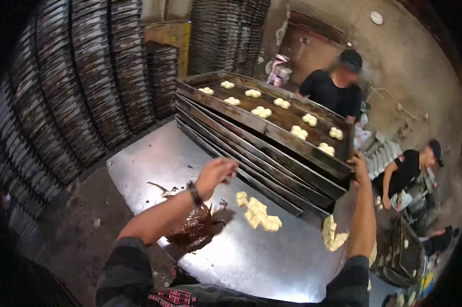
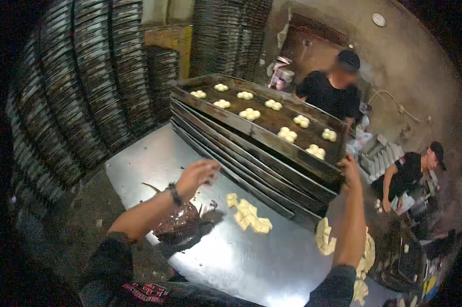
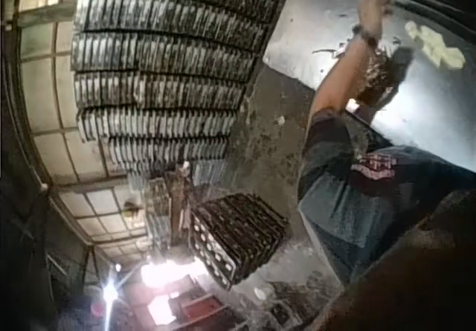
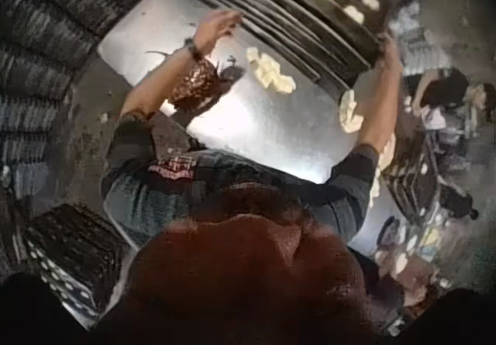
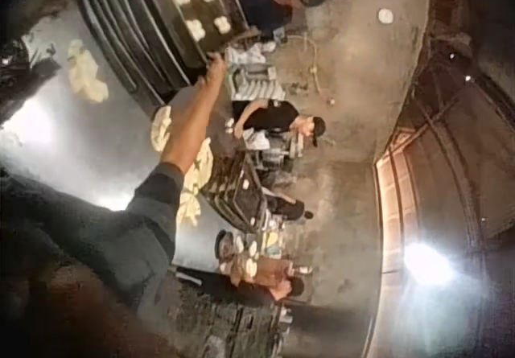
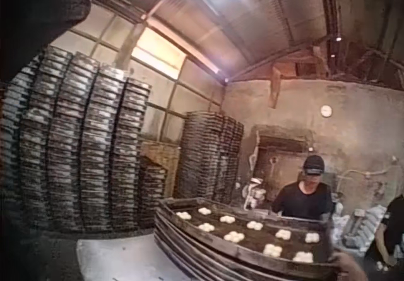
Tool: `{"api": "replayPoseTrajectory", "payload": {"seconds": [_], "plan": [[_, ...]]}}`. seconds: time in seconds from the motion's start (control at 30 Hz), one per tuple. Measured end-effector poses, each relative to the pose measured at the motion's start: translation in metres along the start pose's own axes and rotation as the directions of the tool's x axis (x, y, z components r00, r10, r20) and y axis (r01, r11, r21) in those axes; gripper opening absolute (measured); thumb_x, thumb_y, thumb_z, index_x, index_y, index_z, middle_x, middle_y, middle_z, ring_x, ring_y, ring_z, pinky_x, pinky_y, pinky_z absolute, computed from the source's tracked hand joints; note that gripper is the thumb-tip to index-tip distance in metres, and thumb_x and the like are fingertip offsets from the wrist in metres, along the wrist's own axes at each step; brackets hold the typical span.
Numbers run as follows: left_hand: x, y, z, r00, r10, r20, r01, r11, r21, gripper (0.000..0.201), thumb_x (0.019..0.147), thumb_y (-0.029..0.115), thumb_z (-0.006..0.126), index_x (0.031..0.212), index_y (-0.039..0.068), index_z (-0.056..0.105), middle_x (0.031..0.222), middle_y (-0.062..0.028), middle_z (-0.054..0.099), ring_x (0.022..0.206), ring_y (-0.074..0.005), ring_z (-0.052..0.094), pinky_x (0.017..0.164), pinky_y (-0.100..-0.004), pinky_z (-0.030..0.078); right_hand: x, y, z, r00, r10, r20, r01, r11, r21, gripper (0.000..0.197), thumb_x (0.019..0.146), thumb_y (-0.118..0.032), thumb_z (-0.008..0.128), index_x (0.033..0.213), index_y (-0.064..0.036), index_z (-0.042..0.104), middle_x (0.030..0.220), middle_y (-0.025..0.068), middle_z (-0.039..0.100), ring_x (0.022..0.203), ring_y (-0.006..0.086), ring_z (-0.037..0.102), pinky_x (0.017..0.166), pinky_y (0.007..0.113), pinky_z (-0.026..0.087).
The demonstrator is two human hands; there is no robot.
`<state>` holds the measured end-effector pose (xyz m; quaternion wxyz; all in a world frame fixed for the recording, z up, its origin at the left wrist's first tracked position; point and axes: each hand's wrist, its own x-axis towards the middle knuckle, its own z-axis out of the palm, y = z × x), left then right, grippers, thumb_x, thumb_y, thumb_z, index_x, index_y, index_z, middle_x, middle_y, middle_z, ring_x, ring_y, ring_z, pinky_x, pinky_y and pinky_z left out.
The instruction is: The person repeatedly takes small pieces of dough, scoops a dark filling from a pile on the table, and wraps the dough around the filling to form small balls. The finished pastries are placed onto metal baking trays. Other workers are visible in the background performing similar tasks.
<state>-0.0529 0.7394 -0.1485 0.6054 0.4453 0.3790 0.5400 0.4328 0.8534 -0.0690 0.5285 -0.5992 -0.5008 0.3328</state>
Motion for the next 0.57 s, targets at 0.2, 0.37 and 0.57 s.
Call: {"api": "replayPoseTrajectory", "payload": {"seconds": [0.2,0.37,0.57], "plan": [[0.108,0.018,-0.011,0.973,-0.202,-0.112,0.107,0.825,-0.555,0.064,0.084,0.058,0.051,0.124,0.009,0.041,0.101,-0.0066,0.059,0.086,-0.0213,0.059,0.072,-0.0356,0.05,-0.096,-0.018,0.024,0.955,-0.288,-0.071,0.292,0.955,0.049,0.064,0.068,-0.007,0.054,0.131,-0.0019,0.042,0.11,0.007,0.052,0.07,0.0106,0.052,0.058,0.022,0.042],[0.075,0.017,-0.003,0.992,-0.047,-0.116,-0.028,0.818,-0.574,0.054,0.085,0.053,0.05,0.117,0.008,0.052,0.103,-0.0088,0.063,0.091,-0.0217,0.062,0.079,-0.0404,0.051,-0.223,-0.002,0.055,0.822,-0.567,-0.057,0.564,0.823,-0.059,0.08,0.065,-0.003,0.061,0.138,-0.0005,0.03,0.142,0.0177,0.029,0.132,0.03,0.026,0.107,0.039,0.023],[0.018,0.017,-0.027,0.921,-0.082,-0.38,-0.161,0.81,-0.564,0.045,0.084,0.037,0.059,0.118,0.009,0.052,0.113,-0.0091,0.06,0.107,-0.0243,0.053,0.098,-0.0403,0.038,-0.267,-0.011,0.059,0.566,-0.824,0.036,0.819,0.567,0.086,0.083,0.076,-0.022,0.066,0.141,-0.0008,0.019,0.147,0.017,0.018,0.133,0.031,0.023,0.109,0.045,0.019]]}}
